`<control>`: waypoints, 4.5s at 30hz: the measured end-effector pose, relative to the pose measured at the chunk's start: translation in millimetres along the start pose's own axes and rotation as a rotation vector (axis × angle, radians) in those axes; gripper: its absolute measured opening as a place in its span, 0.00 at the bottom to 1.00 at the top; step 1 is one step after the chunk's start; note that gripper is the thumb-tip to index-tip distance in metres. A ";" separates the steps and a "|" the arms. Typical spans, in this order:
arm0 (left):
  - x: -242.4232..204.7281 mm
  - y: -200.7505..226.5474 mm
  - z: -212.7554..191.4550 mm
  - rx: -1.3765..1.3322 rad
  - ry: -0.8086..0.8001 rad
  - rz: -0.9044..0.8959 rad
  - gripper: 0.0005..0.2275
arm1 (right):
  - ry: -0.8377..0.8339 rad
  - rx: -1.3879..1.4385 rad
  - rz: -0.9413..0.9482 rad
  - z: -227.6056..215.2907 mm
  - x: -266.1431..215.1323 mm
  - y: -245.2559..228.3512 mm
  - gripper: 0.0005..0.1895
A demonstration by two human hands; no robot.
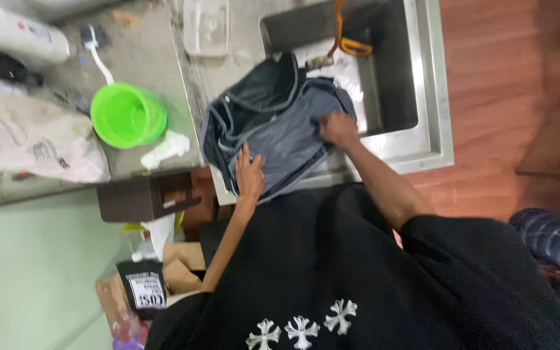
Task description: The person washes the interior and exterior of a bag in a sink, rubbing soapy water onto the fabric by hand.
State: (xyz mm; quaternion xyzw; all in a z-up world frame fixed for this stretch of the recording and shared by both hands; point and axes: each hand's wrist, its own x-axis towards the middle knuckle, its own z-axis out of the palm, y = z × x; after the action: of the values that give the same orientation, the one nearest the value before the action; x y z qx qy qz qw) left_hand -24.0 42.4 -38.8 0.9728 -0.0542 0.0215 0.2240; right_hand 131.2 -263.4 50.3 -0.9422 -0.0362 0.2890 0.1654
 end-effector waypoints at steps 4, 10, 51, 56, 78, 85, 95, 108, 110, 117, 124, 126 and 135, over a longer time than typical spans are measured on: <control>1.3 -2.1 4.5 0.077 0.022 -0.044 0.03 | 0.016 -0.109 0.008 -3.0 4.5 -26.3 0.20; -1.3 -13.7 12.8 -0.024 0.069 -0.079 0.07 | 0.066 -0.162 0.052 20.9 33.1 15.7 0.18; 21.4 47.3 -61.5 0.056 -0.391 -0.395 0.47 | 0.164 1.023 0.380 97.1 40.2 -78.7 0.22; 18.7 51.3 -64.7 0.063 -0.381 -0.417 0.50 | 0.176 1.013 0.471 145.8 98.9 -10.7 0.15; 11.0 45.0 -58.7 0.105 -0.407 -0.361 0.57 | 0.234 1.193 0.450 168.3 74.4 -58.8 0.14; 10.7 52.2 -59.7 0.046 -0.384 -0.373 0.57 | 0.260 1.221 0.534 204.7 129.1 -3.7 0.10; 10.7 59.1 -63.3 0.068 -0.407 -0.404 0.58 | 0.212 1.184 0.483 204.3 132.5 1.3 0.10; 12.0 66.0 -64.6 0.095 -0.441 -0.435 0.57 | 0.155 1.154 0.474 170.2 81.8 -50.9 0.14; 7.2 63.5 -60.5 0.093 -0.441 -0.439 0.57 | 0.144 1.201 0.454 166.1 48.9 -57.8 0.11; 14.1 69.2 -67.2 0.062 -0.448 -0.437 0.56 | 0.154 1.300 0.550 215.2 130.4 -12.7 0.09; 15.5 67.1 -59.2 0.024 -0.458 -0.462 0.54 | -0.020 1.328 0.536 211.6 117.7 -5.3 0.07; 14.8 63.8 -56.5 0.055 -0.466 -0.435 0.55 | 0.170 1.498 0.633 226.6 153.5 -3.5 0.07; 22.4 62.2 -56.4 0.082 -0.459 -0.414 0.55 | 0.075 1.235 0.536 196.1 101.5 -26.4 0.11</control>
State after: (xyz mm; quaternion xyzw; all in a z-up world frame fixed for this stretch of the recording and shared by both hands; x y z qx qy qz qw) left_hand -9.9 9.4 40.3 0.9509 0.0969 -0.2424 0.1662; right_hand 107.1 -164.9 -147.5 -0.6605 0.3763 0.2548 0.5976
